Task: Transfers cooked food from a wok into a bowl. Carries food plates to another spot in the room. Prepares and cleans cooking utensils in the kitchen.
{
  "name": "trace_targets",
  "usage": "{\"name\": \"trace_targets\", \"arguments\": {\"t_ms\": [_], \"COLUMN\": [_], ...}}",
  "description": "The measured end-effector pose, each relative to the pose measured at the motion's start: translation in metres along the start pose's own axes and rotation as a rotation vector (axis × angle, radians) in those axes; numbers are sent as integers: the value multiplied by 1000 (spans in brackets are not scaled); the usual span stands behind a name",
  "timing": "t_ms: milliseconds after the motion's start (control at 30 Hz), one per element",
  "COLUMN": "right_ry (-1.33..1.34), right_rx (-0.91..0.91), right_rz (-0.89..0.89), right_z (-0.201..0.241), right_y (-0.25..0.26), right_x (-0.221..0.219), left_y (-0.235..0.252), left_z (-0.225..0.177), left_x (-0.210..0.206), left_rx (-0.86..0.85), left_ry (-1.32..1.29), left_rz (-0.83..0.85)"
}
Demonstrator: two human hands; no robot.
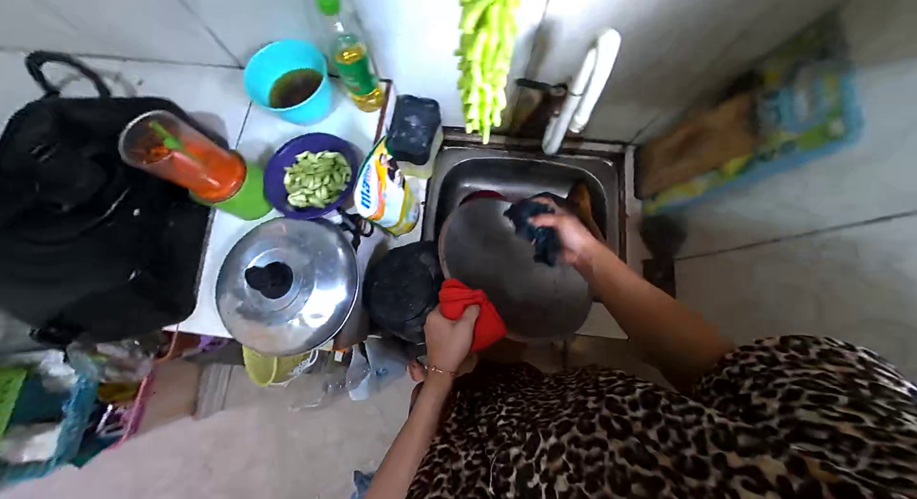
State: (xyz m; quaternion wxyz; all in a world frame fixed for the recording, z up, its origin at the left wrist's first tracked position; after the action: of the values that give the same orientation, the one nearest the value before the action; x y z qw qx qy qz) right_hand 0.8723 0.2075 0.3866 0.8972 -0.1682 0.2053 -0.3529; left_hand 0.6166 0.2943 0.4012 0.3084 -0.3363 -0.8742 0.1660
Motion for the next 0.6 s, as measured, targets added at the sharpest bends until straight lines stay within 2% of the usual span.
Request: {"name": "trace_targets", "arguments": {"t_ms": [67, 167, 267, 367, 433, 500, 533, 600], "right_ry": [-162, -375, -409, -422, -416, -375, -376, -424], "right_rx": [-78, -114, -76, -44, -68, 19, 95, 238], "right_rz": [-24, 36, 39, 63, 221, 452, 528, 553], "right_z": [-29, -54, -54, -66, -79, -92, -94, -96], "right_y": [-13, -22, -20, -22, -50, -74, -76, -53], "right_x": [-6, -30, -43, -29, -31, -52, -64, -90], "left_y": [-2, -6, -12, -17, -18, -17, -16, -15], "left_z": [-2, -5, -10, -11, -12, -13, -12, -13], "left_x": [1, 1, 5, 9, 9, 10, 11, 12], "left_rx": [-32, -44, -50, -57, -62, -56, -51, -52], "left_ry": [-18, -34, 13, 1, -22, -19, 2, 72], "left_rz": [-13, -30, -56, -68, -71, -63, -52, -17]}}
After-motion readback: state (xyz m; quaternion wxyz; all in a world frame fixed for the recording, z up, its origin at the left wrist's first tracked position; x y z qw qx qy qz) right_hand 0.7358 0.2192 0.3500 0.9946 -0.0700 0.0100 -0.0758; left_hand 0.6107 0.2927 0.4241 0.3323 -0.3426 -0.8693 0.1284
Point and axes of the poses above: each hand's wrist, its own y-axis towards the middle knuckle, its own x-axis out of the back of the hand, z = x × y, the point moved 4 cm from there along y, towards the middle knuckle, and after that the axes turned 4 degrees about y, right-handed, at the moved point
